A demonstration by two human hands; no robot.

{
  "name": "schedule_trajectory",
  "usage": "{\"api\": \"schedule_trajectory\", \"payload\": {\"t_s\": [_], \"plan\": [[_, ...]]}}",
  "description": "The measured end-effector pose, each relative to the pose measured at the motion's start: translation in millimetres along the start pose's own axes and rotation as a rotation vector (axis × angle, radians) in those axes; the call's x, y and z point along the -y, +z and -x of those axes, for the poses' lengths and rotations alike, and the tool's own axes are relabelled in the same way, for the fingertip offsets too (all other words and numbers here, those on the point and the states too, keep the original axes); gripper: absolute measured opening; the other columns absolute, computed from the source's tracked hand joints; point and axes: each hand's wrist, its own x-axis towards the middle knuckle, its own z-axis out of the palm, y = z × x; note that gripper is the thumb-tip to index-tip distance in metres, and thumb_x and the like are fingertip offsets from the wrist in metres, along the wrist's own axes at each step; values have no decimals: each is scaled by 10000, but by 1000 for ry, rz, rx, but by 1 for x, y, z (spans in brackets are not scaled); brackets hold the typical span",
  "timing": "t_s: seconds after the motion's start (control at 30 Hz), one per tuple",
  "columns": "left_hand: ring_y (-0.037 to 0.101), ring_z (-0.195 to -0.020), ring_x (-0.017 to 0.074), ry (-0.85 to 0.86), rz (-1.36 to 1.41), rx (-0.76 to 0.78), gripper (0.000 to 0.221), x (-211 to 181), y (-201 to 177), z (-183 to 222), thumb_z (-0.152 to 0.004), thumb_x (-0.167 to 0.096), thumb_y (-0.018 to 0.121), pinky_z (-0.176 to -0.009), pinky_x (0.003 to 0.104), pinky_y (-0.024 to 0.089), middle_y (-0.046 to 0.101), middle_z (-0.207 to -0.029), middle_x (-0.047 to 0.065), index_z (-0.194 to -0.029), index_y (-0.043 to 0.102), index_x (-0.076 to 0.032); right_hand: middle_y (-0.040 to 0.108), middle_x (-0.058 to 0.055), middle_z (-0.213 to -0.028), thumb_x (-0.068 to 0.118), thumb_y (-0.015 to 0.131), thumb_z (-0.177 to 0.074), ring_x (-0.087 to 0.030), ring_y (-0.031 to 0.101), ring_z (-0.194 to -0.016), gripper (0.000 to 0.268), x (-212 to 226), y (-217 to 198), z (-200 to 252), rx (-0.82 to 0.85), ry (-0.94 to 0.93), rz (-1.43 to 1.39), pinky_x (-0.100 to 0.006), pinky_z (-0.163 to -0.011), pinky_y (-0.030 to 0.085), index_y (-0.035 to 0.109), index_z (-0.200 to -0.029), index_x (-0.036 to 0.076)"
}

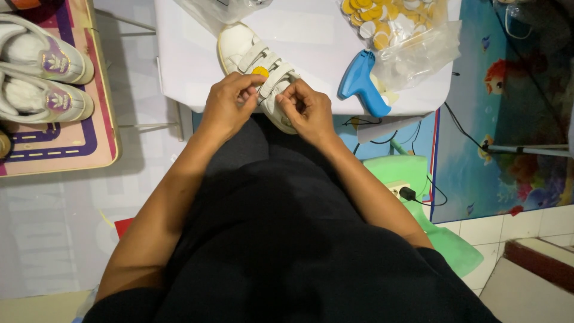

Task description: Attaching yellow identification tags to various pairs of shoes including sneakers and sandals.

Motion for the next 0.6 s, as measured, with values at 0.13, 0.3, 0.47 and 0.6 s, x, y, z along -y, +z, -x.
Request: {"api": "schedule_trajectory", "payload": {"t_s": [0.13,0.3,0.47,0.6], "plan": [[675,-768,230,-18,-6,8,386,4,1,2,-863,80,708,-703,309,603,643,-856,117,-1208,727,-90,610,-34,-559,178,745,-941,-183,559,-459,135,-1,1,0,-6,-7,8,-283,-462,434,662,-853,117],[658,-742,219,-85,27,30,467,-9,-1,4,-869,56,690,-700,345,584,660,-853,121,-1308,669,-101,613,-42,-563,180,740,-945,-190,563,-461,141,3,0,1,-6,-5,8,-289,-460,435,661,-852,110],[669,-749,221,-98,13,54,532,-6,-1,4,-867,43,699,-715,353,579,674,-855,107,-1364,645,-137,608,-30,-545,171,737,-945,-174,541,-443,137,-1,0,0,-5,-2,6,-274,-448,419,658,-848,116],[678,-754,246,-112,13,72,573,-14,-3,5,-870,43,688,-729,372,571,688,-849,124,-1412,602,-124,610,-27,-543,173,732,-949,-174,544,-439,141,1,0,0,-4,-7,10,-270,-446,421,653,-846,119]]}}
